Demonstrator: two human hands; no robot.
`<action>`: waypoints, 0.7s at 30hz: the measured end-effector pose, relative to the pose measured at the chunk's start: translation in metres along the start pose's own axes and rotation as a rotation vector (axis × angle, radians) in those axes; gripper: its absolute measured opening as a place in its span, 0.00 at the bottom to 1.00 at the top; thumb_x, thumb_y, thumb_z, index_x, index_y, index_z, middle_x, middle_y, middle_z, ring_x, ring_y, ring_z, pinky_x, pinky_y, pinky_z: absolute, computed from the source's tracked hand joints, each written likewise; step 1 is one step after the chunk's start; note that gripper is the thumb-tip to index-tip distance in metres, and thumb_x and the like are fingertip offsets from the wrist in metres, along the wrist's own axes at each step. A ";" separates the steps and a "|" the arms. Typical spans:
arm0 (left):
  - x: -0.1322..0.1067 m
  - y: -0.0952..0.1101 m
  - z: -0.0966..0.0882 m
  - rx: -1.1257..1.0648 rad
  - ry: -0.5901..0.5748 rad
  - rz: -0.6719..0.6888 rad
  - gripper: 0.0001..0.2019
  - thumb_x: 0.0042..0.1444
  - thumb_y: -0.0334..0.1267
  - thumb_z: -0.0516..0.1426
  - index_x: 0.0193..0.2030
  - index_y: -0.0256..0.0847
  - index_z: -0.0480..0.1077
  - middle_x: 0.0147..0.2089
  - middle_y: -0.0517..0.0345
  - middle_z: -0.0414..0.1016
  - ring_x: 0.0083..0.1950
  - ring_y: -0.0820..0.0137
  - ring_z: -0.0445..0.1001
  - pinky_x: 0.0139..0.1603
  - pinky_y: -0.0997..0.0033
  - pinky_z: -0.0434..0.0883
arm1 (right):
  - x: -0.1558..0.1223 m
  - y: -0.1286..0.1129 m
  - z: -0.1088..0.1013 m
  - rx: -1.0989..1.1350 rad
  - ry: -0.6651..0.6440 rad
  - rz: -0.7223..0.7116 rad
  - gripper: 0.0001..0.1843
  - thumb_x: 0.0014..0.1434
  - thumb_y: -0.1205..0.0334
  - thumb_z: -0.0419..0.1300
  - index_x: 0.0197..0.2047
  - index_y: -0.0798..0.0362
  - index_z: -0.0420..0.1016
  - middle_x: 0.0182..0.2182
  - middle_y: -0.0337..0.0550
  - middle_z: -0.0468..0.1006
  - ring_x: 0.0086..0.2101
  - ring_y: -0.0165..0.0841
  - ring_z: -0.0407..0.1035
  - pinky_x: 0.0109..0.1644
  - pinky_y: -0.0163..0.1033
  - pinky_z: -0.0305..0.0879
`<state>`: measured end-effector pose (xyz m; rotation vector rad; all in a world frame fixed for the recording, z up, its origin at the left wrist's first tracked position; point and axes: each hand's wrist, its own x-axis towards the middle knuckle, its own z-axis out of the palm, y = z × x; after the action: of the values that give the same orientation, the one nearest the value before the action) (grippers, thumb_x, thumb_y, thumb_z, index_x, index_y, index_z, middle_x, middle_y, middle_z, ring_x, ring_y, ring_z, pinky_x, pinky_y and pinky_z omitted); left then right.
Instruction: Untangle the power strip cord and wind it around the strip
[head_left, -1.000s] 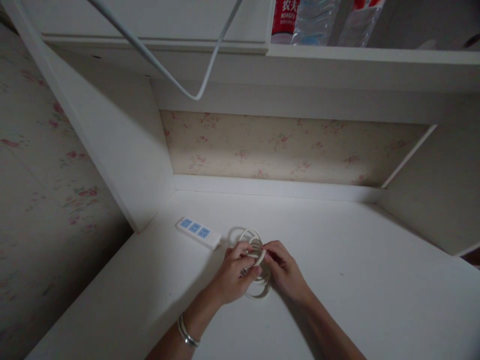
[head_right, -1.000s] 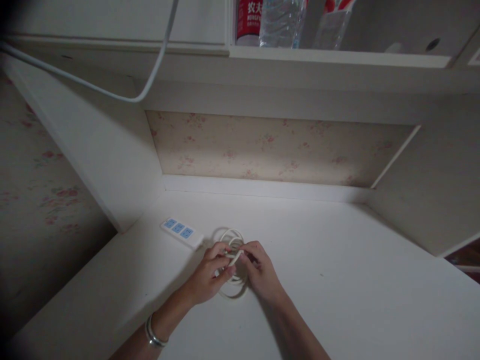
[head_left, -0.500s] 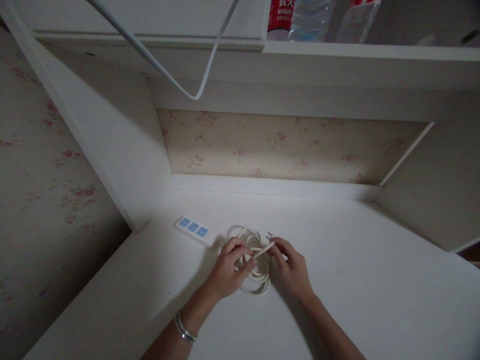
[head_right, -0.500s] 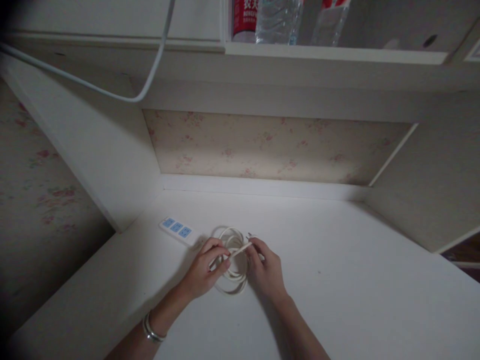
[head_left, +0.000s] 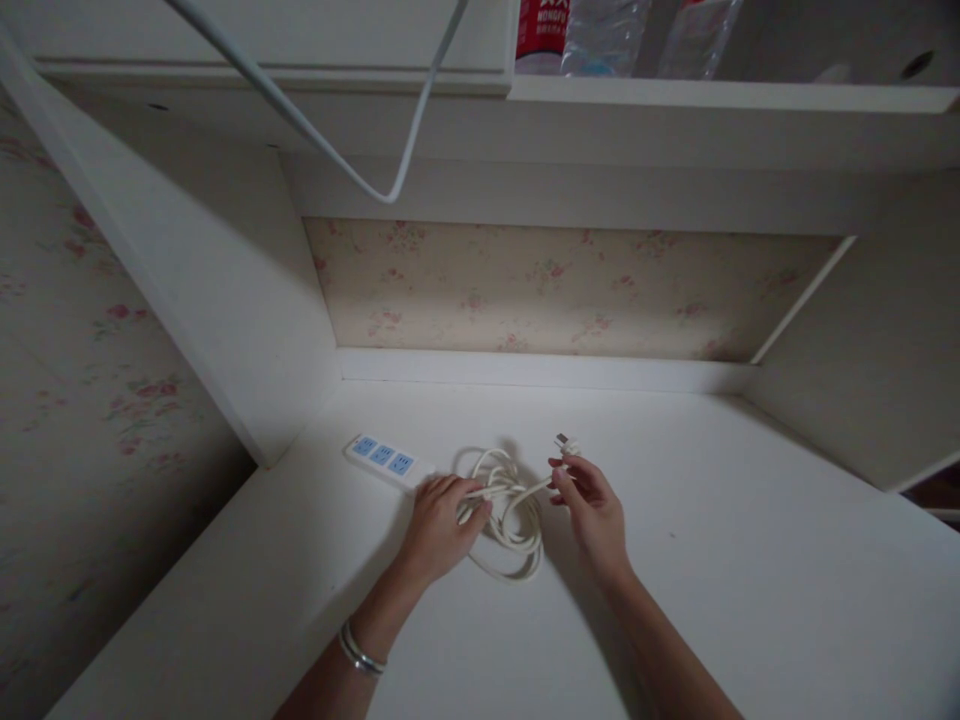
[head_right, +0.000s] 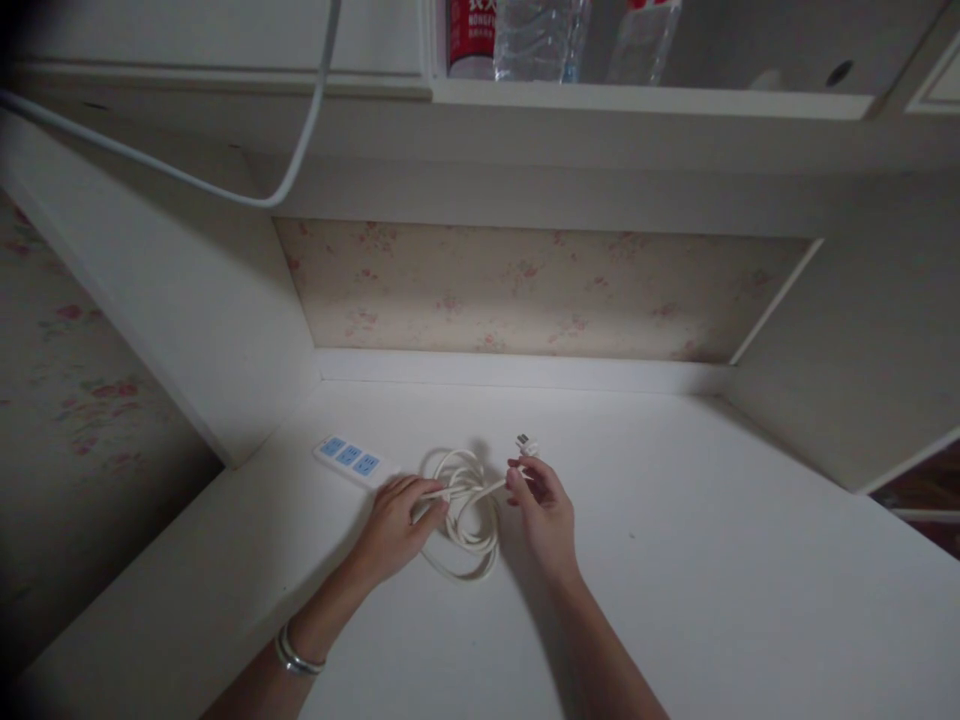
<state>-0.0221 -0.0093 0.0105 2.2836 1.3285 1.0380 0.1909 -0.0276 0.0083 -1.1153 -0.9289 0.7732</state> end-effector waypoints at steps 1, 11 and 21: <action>0.000 0.001 -0.001 0.011 -0.003 -0.005 0.10 0.57 0.43 0.57 0.44 0.47 0.73 0.42 0.55 0.77 0.46 0.62 0.72 0.52 0.58 0.64 | 0.002 0.000 -0.001 0.016 0.028 0.002 0.20 0.51 0.51 0.66 0.45 0.51 0.73 0.44 0.48 0.77 0.32 0.32 0.71 0.30 0.37 0.70; -0.001 -0.004 0.005 0.128 0.049 -0.050 0.10 0.62 0.42 0.51 0.44 0.46 0.71 0.42 0.55 0.76 0.47 0.62 0.71 0.47 0.61 0.62 | 0.019 -0.002 -0.020 0.207 0.285 -0.023 0.20 0.51 0.52 0.66 0.46 0.48 0.72 0.43 0.42 0.76 0.28 0.25 0.69 0.30 0.32 0.68; 0.001 -0.017 0.003 0.206 0.167 -0.101 0.09 0.63 0.35 0.49 0.39 0.44 0.70 0.38 0.54 0.75 0.43 0.61 0.71 0.45 0.61 0.64 | 0.039 0.009 -0.047 0.291 0.531 -0.156 0.16 0.50 0.53 0.66 0.40 0.49 0.70 0.42 0.39 0.73 0.33 0.28 0.73 0.33 0.35 0.71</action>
<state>-0.0306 0.0003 -0.0007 2.2852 1.6703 1.1248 0.2492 -0.0093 0.0007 -0.9124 -0.4311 0.4319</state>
